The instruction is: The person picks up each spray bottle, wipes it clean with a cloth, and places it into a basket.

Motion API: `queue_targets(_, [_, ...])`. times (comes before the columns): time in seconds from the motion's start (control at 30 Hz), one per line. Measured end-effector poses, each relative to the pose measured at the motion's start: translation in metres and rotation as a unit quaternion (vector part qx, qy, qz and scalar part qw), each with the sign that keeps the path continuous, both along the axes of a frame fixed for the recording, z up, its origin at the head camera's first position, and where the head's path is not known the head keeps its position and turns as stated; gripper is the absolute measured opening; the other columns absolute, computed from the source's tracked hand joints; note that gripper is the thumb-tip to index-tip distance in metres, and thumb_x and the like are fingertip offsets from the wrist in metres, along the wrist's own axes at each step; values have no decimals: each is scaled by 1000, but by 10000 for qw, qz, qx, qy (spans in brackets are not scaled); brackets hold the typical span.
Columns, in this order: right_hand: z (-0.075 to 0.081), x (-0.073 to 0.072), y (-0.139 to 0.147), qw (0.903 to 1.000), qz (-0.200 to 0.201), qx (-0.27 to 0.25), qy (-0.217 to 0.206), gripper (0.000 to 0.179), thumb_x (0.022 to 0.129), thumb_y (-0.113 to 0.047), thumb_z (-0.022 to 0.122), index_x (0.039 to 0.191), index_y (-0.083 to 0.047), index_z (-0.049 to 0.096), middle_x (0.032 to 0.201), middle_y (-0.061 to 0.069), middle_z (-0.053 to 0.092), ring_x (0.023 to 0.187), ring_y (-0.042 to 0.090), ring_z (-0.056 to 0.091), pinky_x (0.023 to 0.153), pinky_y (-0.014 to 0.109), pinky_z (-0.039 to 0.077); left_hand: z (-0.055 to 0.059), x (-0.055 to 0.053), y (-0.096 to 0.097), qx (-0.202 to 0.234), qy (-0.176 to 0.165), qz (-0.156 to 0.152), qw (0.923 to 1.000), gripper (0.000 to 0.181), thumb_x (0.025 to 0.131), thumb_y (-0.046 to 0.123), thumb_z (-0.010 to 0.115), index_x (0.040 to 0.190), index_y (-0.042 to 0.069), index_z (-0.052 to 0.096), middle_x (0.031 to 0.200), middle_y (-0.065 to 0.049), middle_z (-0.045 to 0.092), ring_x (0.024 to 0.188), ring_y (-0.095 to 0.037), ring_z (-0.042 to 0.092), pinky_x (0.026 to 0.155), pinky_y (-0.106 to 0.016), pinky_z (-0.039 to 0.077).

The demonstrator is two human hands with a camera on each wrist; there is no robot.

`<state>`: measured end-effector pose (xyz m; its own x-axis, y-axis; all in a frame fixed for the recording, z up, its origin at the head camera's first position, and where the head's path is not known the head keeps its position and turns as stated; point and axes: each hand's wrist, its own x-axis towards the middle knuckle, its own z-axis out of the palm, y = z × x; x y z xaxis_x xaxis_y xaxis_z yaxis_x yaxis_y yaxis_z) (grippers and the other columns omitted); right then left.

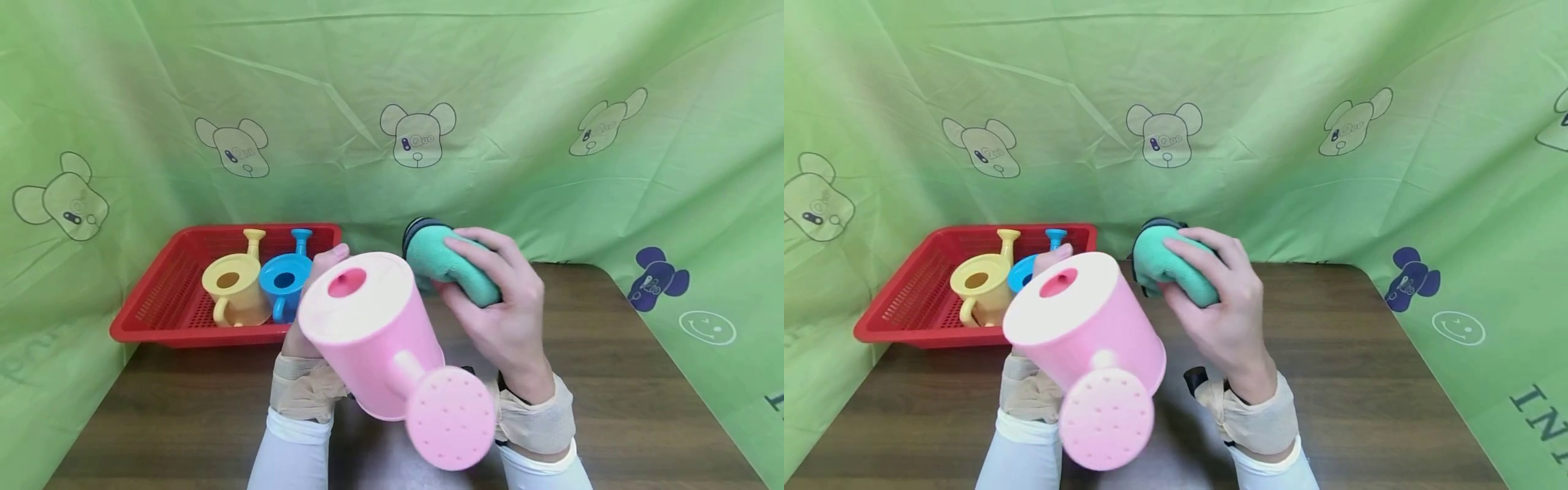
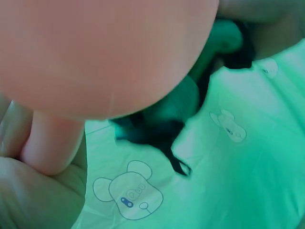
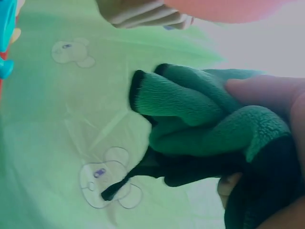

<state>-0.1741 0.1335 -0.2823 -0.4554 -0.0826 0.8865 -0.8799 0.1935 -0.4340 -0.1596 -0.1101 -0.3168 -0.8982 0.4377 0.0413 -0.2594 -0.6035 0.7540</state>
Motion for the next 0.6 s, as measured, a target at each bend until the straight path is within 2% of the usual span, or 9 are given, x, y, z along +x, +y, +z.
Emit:
queue_targets(0.03, [2, 1, 1, 9998, -22, -163, 56, 38, 74, 4, 83, 111, -3, 80, 118, 20, 72, 112, 21, 69, 102, 28, 51, -2, 8, 11, 393, -61, 414, 9984, 44, 99, 58, 61, 108, 16, 70, 87, 1, 79, 77, -18, 77, 74, -30, 63])
queue_targets(0.1, [4, 3, 3, 9990, -14, -373, 235, 36, 73, 3, 83, 109, 0, 79, 117, 23, 72, 110, 21, 70, 99, 29, 52, 0, 10, 15, 216, 51, 525, 9984, 42, 100, 56, 61, 108, 16, 69, 86, 2, 79, 77, -17, 77, 73, -29, 63])
queue_targets(0.13, [5, 4, 3, 9986, 9, -422, 311, 36, 73, 2, 83, 108, 1, 79, 116, 24, 71, 110, 21, 70, 98, 29, 52, 5, 13, 18, 155, 79, 564, 9983, 39, 100, 54, 62, 105, 16, 68, 84, 3, 77, 76, -15, 77, 73, -28, 63])
queue_targets(0.23, [6, 6, 4, 9981, 127, -307, 511, 34, 74, 0, 82, 108, 1, 79, 117, 26, 70, 110, 23, 70, 99, 30, 53, 8, 16, 21, 190, 177, 411, 9988, 36, 100, 52, 63, 102, 16, 67, 83, 3, 77, 76, -15, 76, 73, -28, 62])
queue_targets(0.33, [6, 7, 6, 9978, 314, 52, 578, 33, 76, -2, 81, 110, 0, 79, 120, 25, 70, 115, 25, 68, 101, 31, 52, 9, 19, 23, 446, 209, 261, 9984, 31, 101, 48, 63, 102, 17, 67, 86, 3, 77, 80, -15, 77, 75, -29, 63])
queue_targets(0.5, [6, 6, 7, 9941, 574, 651, 653, 32, 80, -3, 79, 112, -4, 79, 122, 22, 70, 120, 28, 64, 103, 31, 51, 8, 22, 23, 1004, 231, 129, 9946, 29, 103, 46, 61, 103, 18, 67, 89, 4, 78, 83, -15, 77, 79, -29, 63])
queue_targets(0.6, [6, 5, 6, 9917, 674, 813, 736, 32, 81, -2, 78, 112, -5, 79, 123, 22, 70, 120, 29, 63, 103, 31, 50, 7, 23, 22, 1440, 323, -109, 9890, 31, 105, 47, 57, 107, 18, 67, 92, 3, 79, 85, -15, 78, 83, -28, 63])
